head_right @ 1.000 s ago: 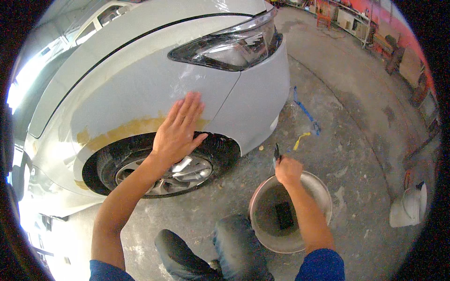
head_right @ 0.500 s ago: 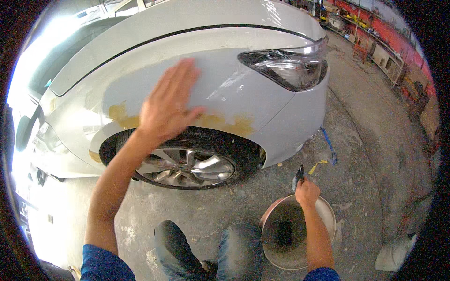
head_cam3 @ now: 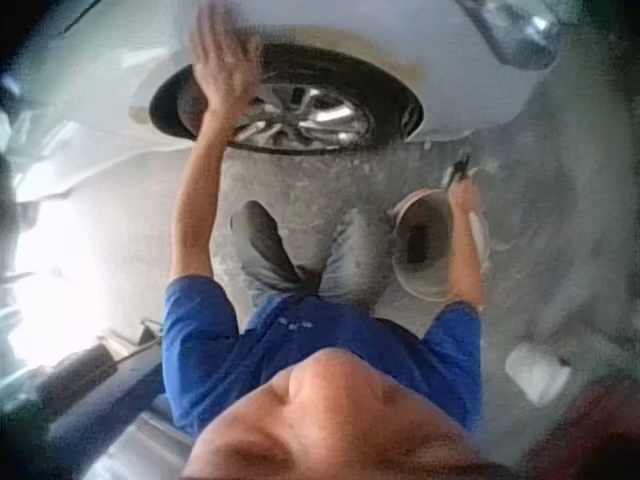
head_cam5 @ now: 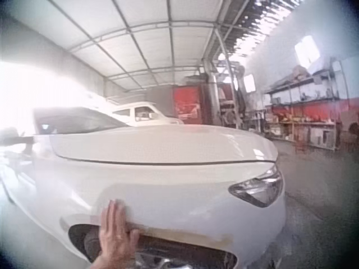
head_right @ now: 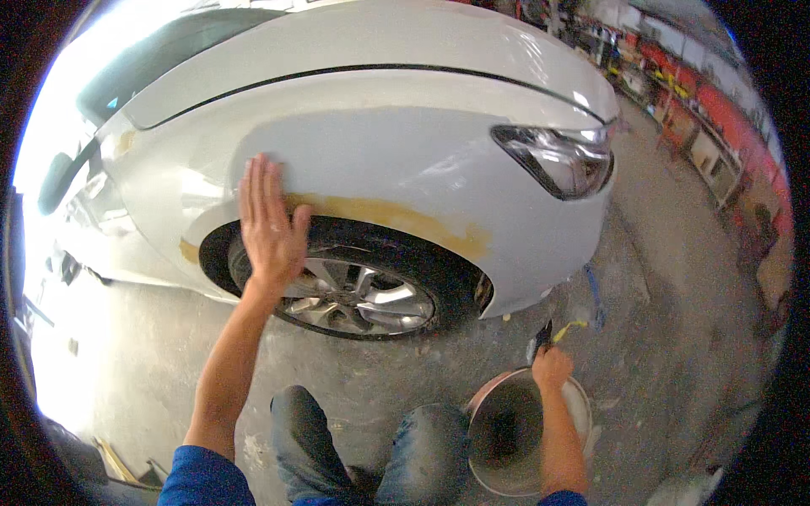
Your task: The person sands the front fender of a white car using a sanding block, repeatedly dipping the block into a bucket of water. The person works on the area above the front wheel, smoothing the surface.
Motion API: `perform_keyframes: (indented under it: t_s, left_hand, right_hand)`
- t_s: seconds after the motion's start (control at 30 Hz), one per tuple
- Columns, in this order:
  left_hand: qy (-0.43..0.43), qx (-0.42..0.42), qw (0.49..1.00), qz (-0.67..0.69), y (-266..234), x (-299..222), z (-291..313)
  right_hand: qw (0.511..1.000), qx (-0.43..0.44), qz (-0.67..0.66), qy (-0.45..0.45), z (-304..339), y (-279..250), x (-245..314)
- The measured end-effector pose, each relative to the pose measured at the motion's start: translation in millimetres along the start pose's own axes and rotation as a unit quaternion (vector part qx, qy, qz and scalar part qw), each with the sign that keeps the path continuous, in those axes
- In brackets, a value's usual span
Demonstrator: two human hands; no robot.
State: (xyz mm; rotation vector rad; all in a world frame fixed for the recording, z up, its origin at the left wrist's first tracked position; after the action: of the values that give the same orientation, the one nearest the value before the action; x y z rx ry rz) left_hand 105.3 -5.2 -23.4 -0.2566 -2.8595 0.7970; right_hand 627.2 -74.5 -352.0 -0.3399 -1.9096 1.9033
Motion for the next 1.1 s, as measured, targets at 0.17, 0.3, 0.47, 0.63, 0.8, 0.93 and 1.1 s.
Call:
perform_keyframes:
  t_s: [0.17,0.3,0.47,0.63,0.8,0.93,1.1]
  left_hand:
    - [-0.023,0.059,0.995,0.077,-6,-17,32]
    - [0.014,0.160,0.976,0.147,18,-41,102]
    - [-0.187,0.232,0.890,0.346,20,-61,167]
    - [-0.357,0.308,0.706,0.528,33,-68,174]
    - [-0.328,0.147,0.836,0.414,-5,-50,156]
    - [-0.145,0.036,0.928,0.341,-35,-58,162]
    - [-0.026,0.103,0.917,0.385,-39,-59,174]
  right_hand:
    - [0.989,0.025,-0.144,0.028,-12,-4,3]
    - [0.941,-0.089,-0.302,-0.126,-13,-17,34]
    - [0.843,0.161,-0.480,-0.181,63,-92,184]
    - [0.763,0.193,-0.571,-0.232,108,-139,261]
    - [0.727,0.319,-0.590,-0.150,124,-140,270]
    - [0.588,0.459,-0.641,-0.179,171,-153,300]
    - [0.675,0.332,-0.644,-0.140,156,-145,296]
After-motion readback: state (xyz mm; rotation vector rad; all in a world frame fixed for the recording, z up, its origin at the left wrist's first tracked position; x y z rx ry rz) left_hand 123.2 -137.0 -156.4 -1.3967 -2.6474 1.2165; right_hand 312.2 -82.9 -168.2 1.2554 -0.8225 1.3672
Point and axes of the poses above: each hand's wrist, its own z-axis away from the middle knuckle, its own y-axis out of the palm, x = y × z, the point moved 6 cm from there along -z, towards the middle knuckle, and after that the axes turned 2 degrees about z, right-handed, at the moved point
